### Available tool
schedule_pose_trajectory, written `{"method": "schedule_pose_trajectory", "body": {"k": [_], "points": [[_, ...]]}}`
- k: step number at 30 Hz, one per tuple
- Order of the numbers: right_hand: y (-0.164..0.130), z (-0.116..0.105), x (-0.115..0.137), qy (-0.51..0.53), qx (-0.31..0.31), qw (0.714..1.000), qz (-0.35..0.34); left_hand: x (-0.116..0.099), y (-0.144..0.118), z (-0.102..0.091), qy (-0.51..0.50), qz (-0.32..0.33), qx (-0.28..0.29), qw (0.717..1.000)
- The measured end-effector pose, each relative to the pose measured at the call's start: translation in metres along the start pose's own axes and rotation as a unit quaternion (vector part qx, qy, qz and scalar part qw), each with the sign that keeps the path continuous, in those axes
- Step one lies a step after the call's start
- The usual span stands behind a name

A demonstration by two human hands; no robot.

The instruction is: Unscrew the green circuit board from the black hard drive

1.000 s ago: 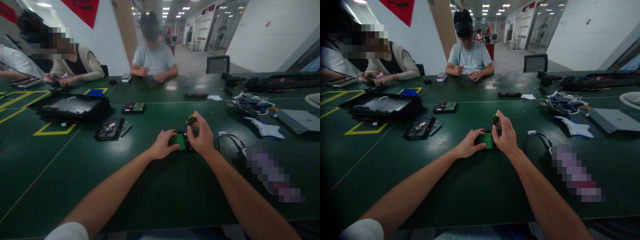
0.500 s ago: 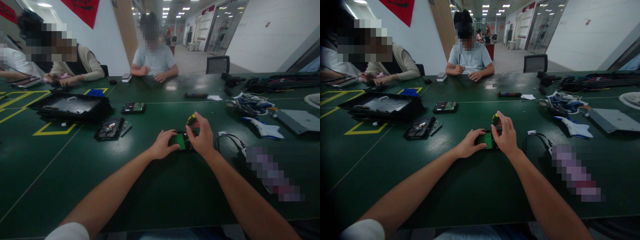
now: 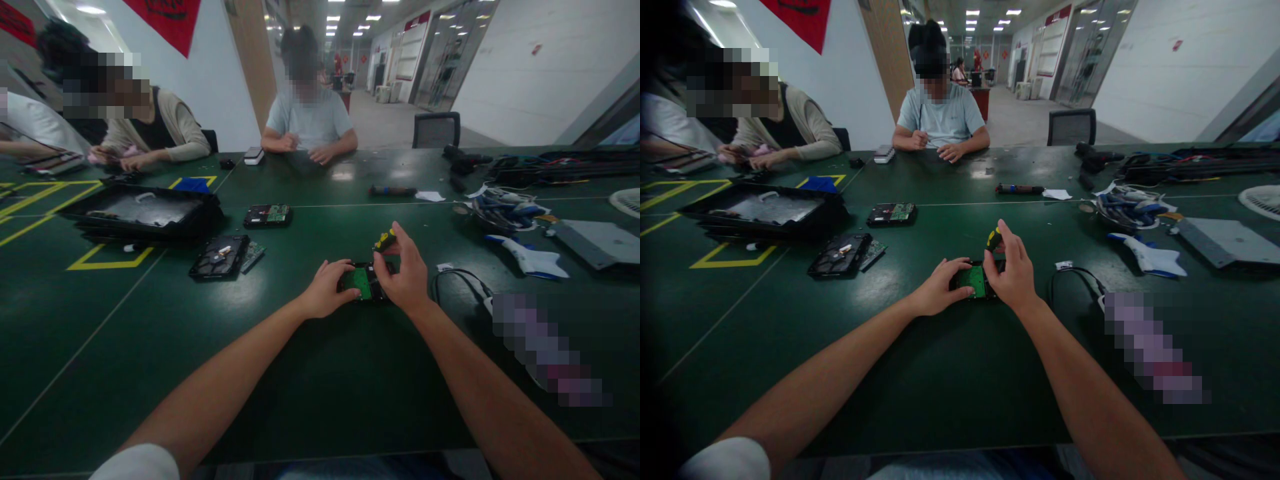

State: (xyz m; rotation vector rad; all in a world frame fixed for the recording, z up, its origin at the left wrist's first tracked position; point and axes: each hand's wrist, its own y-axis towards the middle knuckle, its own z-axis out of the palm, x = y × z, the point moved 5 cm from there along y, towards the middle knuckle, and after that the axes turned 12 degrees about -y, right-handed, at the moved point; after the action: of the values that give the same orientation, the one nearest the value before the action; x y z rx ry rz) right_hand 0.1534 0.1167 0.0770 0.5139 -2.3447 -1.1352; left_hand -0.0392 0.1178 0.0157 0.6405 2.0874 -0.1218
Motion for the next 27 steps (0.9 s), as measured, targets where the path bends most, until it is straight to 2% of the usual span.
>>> {"method": "schedule_pose_trajectory", "body": {"k": [6, 12, 18, 27], "points": [[0.0003, -0.0024, -0.0011, -0.014, -0.020, 1.000, 0.006, 0.0015, -0.0002, 0.0005, 0.000, 0.004, 0.000, 1.000], [-0.0008, 0.0010, -0.0015, 0.012, 0.009, 1.000, 0.008, 0.0017, -0.0003, 0.0005, -0.002, 0.003, -0.001, 1.000], [0.0005, -0.0023, 0.0002, -0.011, -0.015, 1.000, 0.005, 0.0022, 0.0000, 0.0008, 0.002, 0.001, 0.001, 1.000], [0.0002, -0.0018, -0.0008, -0.007, -0.011, 1.000, 0.010, 0.0036, -0.0001, 0.0012, 0.007, 0.005, 0.000, 1.000]]}}
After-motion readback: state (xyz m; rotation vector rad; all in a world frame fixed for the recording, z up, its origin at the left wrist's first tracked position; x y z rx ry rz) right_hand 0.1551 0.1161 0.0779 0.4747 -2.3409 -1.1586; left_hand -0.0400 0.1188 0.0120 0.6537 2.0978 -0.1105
